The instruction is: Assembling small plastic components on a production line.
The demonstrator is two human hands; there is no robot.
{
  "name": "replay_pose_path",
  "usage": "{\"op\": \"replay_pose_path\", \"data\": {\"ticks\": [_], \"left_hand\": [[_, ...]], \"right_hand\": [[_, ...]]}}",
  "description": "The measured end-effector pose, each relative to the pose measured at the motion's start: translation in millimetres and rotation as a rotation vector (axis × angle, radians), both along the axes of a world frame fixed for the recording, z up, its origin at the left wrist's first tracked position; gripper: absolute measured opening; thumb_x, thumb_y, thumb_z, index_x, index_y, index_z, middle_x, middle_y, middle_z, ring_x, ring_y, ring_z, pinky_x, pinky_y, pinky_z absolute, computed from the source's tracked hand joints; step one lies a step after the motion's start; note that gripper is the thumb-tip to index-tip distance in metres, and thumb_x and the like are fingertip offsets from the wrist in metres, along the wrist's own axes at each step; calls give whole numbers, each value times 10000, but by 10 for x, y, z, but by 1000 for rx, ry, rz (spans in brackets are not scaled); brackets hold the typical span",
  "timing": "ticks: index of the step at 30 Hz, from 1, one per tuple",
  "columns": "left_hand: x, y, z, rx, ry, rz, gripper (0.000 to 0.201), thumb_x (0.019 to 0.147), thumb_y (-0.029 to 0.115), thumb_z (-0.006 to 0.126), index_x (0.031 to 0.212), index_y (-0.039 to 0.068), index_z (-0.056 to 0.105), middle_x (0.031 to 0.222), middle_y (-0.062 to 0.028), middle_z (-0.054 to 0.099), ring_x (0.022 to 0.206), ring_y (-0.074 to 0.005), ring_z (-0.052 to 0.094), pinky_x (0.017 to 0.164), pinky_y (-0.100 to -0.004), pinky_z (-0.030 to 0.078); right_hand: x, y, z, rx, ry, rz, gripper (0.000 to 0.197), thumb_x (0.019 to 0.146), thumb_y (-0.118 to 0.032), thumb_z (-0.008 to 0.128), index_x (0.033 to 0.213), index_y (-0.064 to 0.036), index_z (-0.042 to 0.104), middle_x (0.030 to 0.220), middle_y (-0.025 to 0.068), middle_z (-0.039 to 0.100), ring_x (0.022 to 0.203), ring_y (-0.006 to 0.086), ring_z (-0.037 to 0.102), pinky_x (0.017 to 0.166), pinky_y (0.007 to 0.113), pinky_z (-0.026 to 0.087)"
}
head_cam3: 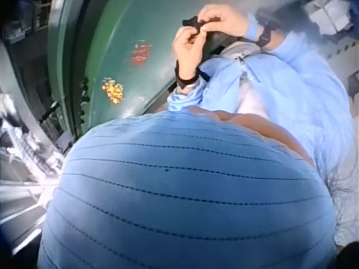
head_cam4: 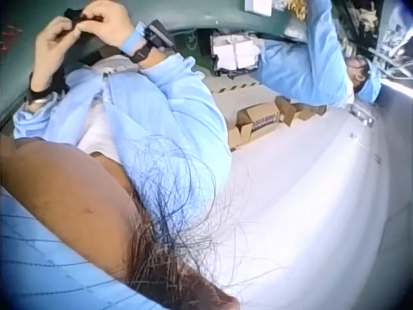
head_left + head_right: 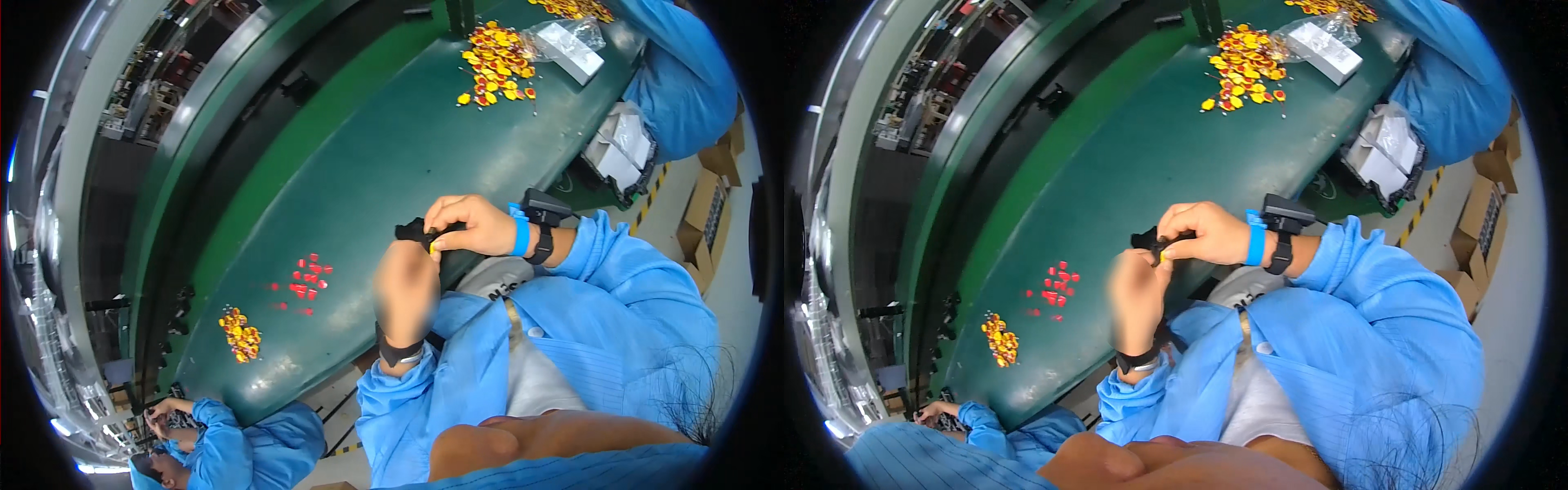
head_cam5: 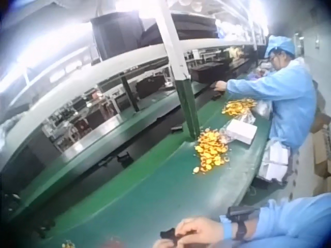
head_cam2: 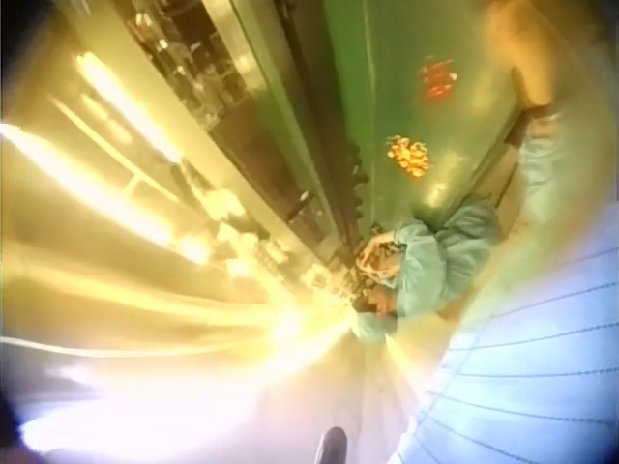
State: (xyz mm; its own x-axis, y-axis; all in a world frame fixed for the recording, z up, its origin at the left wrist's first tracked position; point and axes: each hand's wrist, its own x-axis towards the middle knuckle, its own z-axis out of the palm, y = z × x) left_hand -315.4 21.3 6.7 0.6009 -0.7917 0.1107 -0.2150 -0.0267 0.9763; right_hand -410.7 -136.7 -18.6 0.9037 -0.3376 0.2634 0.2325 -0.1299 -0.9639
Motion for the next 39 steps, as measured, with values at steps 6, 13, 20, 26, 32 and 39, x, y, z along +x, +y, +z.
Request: {"op": "replay_pose_path", "data": {"ticks": [6, 13, 20, 26, 32, 39], "left_hand": [[821, -53, -97, -54, -140, 141, 95, 839, -2, 644, 903, -36, 584, 875, -63, 604, 730, -123, 627, 654, -232, 505], [2996, 217, -50, 282, -523, 617, 193, 840, 37, 589, 1005, -54, 633, 844, -84, 652, 654, -130, 618, 591, -262, 517], [3606, -267, -16, 432, -146, 571, 541, 801, -20, 592, 1316, -61, 431, 1248, -196, 533, 1034, -263, 585, 929, -313, 435], [3738, -256, -301, 401, -539, 753, 501, 795, -31, 605, 1272, -82, 461, 1185, -184, 553, 995, -247, 590, 900, -305, 455], [3076, -9, -139, 231, -423, 676, 374, 816, -15, 604, 1183, -45, 541, 1030, -123, 619, 873, -186, 618, 758, -298, 499], [2052, 177, 301, 183, -106, 340, 159, 878, 49, 585, 1024, 7, 635, 907, -40, 646, 774, -102, 626, 628, -219, 499]], "right_hand": [[-133, -373, 55, 42, 66, -212, 491, 799, -122, 704, 1253, -55, 530, 1228, 79, 481, 899, 136, 555, 760, 264, 501], [-577, -933, -194, 17, 290, -446, 360, 820, -94, 673, 1160, -28, 575, 1072, 65, 523, 772, 106, 557, 692, 254, 482], [-541, -1300, 107, -196, 369, -605, 301, 813, -108, 653, 1104, -50, 603, 1030, 124, 552, 790, 200, 598, 714, 314, 497], [-104, -1735, 100, -870, 338, -628, 193, 779, -88, 638, 970, -82, 660, 1053, 116, 572, 987, 300, 555, 816, 396, 473], [329, -1946, -1, -1195, 630, -505, 178, 704, -56, 638, 873, -103, 667, 960, 93, 565, 982, 283, 516, 771, 417, 461], [308, -1910, 18, -911, 417, -483, 66, 750, -78, 653, 809, -78, 624, 888, 84, 581, 932, 289, 531, 786, 407, 435]]}}
